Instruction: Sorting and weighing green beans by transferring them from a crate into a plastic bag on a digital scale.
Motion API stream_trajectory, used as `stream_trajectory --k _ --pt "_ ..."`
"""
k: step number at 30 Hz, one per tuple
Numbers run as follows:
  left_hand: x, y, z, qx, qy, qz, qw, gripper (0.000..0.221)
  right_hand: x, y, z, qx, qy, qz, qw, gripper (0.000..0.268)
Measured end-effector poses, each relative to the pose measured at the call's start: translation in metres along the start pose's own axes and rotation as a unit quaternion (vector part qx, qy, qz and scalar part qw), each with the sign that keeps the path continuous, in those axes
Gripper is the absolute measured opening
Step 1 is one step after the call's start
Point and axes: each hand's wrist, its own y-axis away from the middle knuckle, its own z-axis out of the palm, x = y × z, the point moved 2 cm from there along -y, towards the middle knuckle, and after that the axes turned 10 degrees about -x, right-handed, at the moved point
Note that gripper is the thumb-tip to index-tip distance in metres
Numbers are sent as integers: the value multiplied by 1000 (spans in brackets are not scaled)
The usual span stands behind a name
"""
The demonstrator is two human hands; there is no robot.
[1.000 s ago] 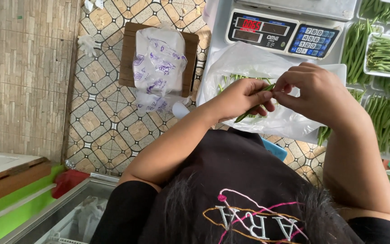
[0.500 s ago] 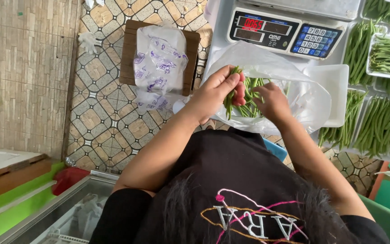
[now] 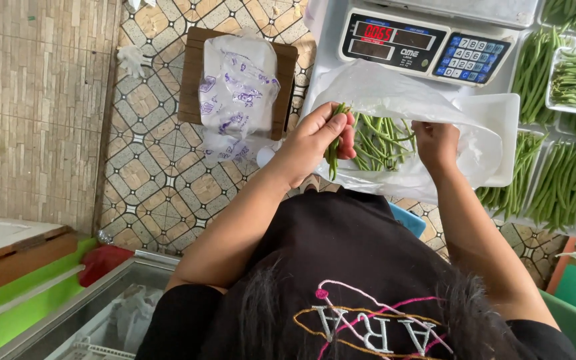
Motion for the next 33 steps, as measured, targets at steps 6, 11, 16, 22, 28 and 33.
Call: stream_trajectory --k 6,11,16,22,28,33 --pt "7 -3 9 -20 -24 5 1000 20 -42 -4 -9 130 44 -7 991 27" --pt "0 -6 11 -22 -18 -3 1000 19 -65 10 32 -13 126 -89 988 49" --pt "-1 -6 6 -38 -15 -7 999 18 -106 33 65 -97 246 -110 958 71" --pt "21 1 1 -5 -21 -26 999 20 -130 57 61 -216 244 -156 933 43" --pt "23 3 -3 -5 -1 -14 1000 18 -153 55 29 -148 316 -237 907 53" --pt "19 6 -2 -3 -10 -18 1000 18 -119 40 38 -175 433 -184 865 29"
